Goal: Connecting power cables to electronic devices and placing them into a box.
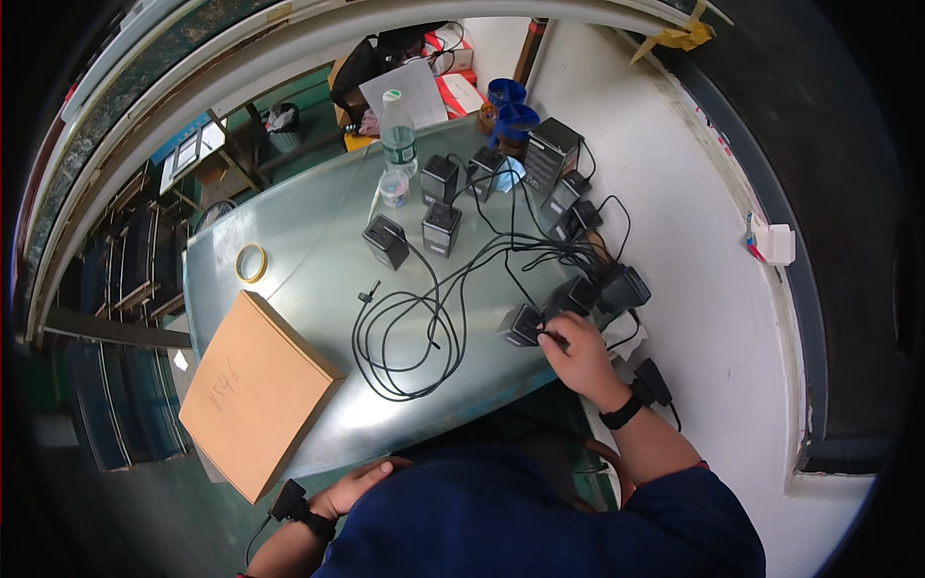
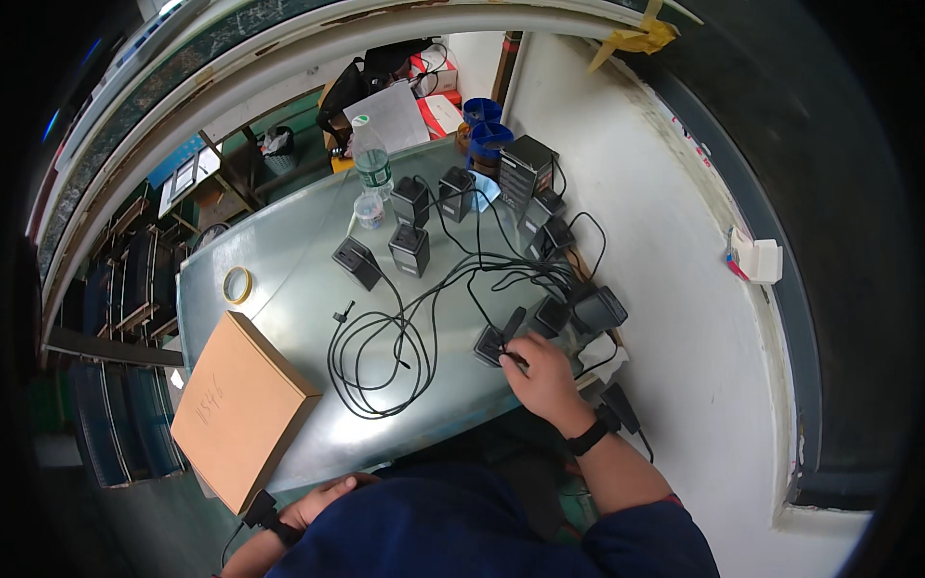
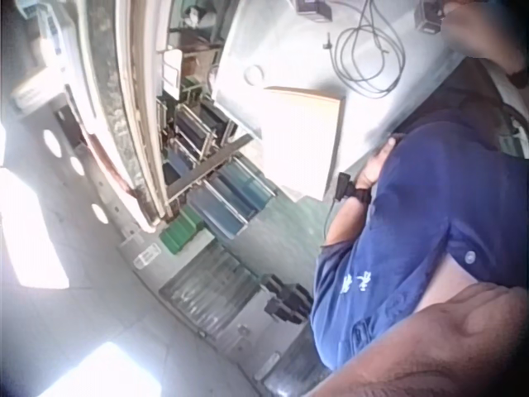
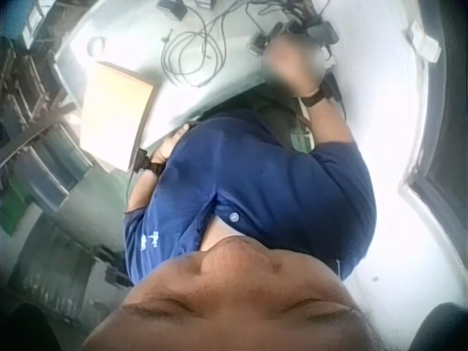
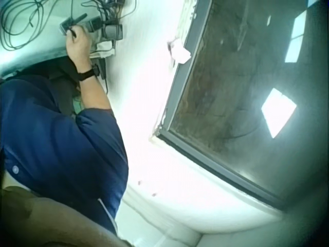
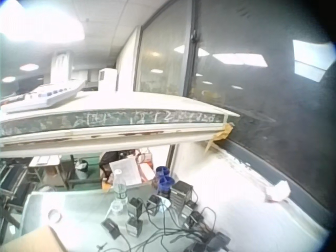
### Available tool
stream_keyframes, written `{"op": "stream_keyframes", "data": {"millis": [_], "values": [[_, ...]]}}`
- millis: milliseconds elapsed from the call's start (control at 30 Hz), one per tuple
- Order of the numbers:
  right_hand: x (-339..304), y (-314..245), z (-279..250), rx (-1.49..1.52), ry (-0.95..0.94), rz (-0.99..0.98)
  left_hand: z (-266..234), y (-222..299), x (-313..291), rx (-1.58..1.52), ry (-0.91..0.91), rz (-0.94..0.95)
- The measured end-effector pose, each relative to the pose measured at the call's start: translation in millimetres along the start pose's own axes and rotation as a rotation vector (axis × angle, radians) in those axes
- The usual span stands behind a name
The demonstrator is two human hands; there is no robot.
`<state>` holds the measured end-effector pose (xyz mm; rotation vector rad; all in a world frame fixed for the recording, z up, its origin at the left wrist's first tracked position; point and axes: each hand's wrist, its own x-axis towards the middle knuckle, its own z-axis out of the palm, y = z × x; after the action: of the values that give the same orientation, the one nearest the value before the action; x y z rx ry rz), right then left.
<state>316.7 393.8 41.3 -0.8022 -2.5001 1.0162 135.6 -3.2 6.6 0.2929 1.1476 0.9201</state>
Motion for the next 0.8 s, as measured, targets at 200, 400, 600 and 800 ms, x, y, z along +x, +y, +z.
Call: {"op": "stream_keyframes", "data": {"millis": [200,400,600,800], "values": [[2,-1,-8,0.102,-0.023,0.010,7,-8,9,0.009,0.098,-0.045],[6,6,-12,0.116,-0.038,-0.024,16,3,21,0.086,0.156,-0.067],[12,2,-17,0.211,-0.011,-0.029,-4,-16,17,0.193,0.216,-0.168],[17,13,-16,0.169,-0.001,-0.119,-3,11,43,0.153,0.259,0.052]]}}
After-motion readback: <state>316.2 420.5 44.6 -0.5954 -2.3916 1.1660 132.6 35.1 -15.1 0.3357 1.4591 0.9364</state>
